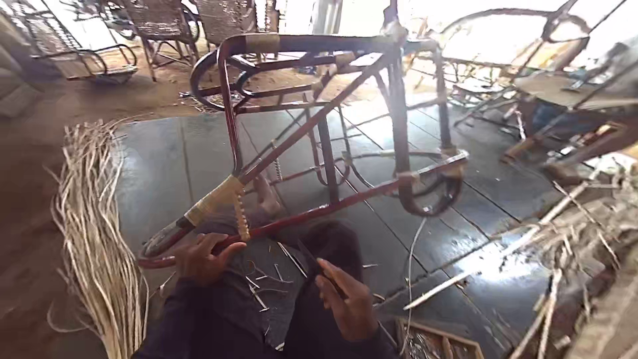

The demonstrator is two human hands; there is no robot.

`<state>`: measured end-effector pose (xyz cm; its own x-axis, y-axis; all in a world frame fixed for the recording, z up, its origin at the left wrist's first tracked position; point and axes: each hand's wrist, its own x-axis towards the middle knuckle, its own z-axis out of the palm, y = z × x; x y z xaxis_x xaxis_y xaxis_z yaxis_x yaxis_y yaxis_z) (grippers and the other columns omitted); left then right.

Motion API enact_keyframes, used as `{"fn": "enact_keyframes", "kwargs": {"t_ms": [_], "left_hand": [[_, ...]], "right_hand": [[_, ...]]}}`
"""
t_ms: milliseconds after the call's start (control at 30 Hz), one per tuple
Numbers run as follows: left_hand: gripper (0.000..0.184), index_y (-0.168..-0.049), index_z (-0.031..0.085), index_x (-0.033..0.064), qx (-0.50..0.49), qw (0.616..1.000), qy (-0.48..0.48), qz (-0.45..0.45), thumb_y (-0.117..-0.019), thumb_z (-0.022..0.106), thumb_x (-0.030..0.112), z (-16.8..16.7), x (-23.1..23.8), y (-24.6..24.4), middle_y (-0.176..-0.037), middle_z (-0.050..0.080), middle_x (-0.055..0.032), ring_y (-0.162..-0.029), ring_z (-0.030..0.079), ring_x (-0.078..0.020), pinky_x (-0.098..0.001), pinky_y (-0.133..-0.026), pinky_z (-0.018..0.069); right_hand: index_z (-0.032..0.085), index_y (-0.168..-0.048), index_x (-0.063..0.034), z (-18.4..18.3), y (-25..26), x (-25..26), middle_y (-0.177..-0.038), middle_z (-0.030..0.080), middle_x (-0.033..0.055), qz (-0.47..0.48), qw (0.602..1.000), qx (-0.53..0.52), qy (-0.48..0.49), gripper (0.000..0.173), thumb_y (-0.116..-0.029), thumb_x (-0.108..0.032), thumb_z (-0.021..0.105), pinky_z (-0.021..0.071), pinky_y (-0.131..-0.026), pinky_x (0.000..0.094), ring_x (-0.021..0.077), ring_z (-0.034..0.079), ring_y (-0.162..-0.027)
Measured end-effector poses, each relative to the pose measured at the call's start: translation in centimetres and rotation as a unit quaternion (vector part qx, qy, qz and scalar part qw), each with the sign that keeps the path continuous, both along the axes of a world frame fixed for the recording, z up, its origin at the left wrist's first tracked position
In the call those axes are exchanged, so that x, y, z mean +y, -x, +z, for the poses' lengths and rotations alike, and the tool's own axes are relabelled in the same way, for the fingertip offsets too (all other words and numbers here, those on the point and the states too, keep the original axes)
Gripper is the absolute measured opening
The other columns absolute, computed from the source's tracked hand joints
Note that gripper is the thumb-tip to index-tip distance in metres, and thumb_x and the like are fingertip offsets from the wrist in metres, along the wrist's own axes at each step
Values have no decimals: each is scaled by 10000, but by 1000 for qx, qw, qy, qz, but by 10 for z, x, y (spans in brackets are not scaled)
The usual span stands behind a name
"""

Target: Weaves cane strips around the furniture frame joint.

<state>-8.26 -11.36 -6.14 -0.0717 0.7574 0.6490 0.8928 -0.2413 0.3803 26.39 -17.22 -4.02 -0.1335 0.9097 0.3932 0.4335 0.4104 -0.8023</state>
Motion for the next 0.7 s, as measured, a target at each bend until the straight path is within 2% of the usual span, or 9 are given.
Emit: {"fn": "enact_keyframes", "kwargs": {"t_ms": [67, 167, 200, 267, 333, 367, 533, 600, 700], "left_hand": [[525, -900, 783, 154, -8, 1000, -22, 0, -802, 763, 669, -11, -5, 37, -790, 727, -40, -713, 698, -200, -490, -659, 587], [464, -868, 748, 135, -13, 999, -32, -7, -798, 816, 589, -33, -24, 53, -828, 720, -30, -805, 700, -191, -470, -772, 596], [438, -902, 746, 126, -13, 999, -41, -5, -815, 824, 547, -39, -35, 46, -885, 733, -39, -882, 703, -209, -479, -845, 587], [371, -1005, 776, 117, -13, 998, -65, 12, -847, 828, 448, -43, -54, 22, -1098, 746, -65, -1087, 686, -246, -482, -985, 551], [370, -1024, 772, 95, -18, 997, -68, 26, -857, 829, 421, -39, -63, 3, -1207, 723, -106, -1201, 656, -294, -520, -1094, 497], [371, -1014, 769, 85, -27, 997, -67, 33, -860, 828, 417, -34, -63, -2, -1207, 722, -116, -1213, 652, -301, -526, -1109, 488], [304, -918, 777, 87, -63, 992, -74, 75, -859, 827, 381, -23, -47, -11, -1025, 748, -86, -1053, 694, -244, -460, -1025, 527], [265, -894, 776, 79, -80, 989, -102, 70, -839, 851, 326, -28, -46, -12, -1010, 753, -95, -1053, 699, -252, -482, -1038, 521], [242, -931, 785, 76, -71, 989, -113, 68, -839, 856, 288, -32, -50, -14, -1029, 757, -102, -1057, 702, -268, -517, -1058, 507]], "right_hand": [[694, -1302, -51, -1, 6, -3, -998, 753, 37, 34, 999, -8, -7, 330, -1038, -227, 602, 651, -596, 307, 98, 722, -720], [703, -1295, -64, 3, 29, 3, -991, 746, 34, 81, 996, -30, -11, 314, -1048, -224, 594, 660, -624, 292, 88, 727, -740], [705, -1290, -71, 3, 38, 7, -978, 743, 32, 98, 994, -40, -13, 306, -1049, -220, 590, 656, -628, 291, 88, 723, -739], [702, -1300, -97, 3, 56, 20, -962, 741, 32, 130, 989, -69, -22, 303, -1054, -224, 579, 646, -638, 304, 92, 714, -739], [689, -1318, -117, 1, 73, 32, -939, 731, 31, 154, 980, -113, -50, 311, -1053, -225, 565, 623, -634, 321, 102, 692, -719], [681, -1328, -115, 0, 82, 38, -939, 722, 32, 166, 974, -138, -69, 319, -1051, -218, 561, 612, -621, 328, 110, 679, -710], [648, -1387, -115, 8, 109, 60, -947, 708, 62, 203, 946, -222, -123, 391, -1006, -124, 562, 594, -572, 371, 175, 683, -714], [659, -1380, -125, 12, 113, 68, -941, 706, 63, 212, 940, -235, -128, 388, -1004, -119, 565, 588, -569, 371, 179, 685, -723], [668, -1370, -124, 14, 114, 70, -937, 706, 61, 227, 932, -251, -128, 384, -1000, -111, 562, 585, -575, 365, 182, 686, -735]]}}
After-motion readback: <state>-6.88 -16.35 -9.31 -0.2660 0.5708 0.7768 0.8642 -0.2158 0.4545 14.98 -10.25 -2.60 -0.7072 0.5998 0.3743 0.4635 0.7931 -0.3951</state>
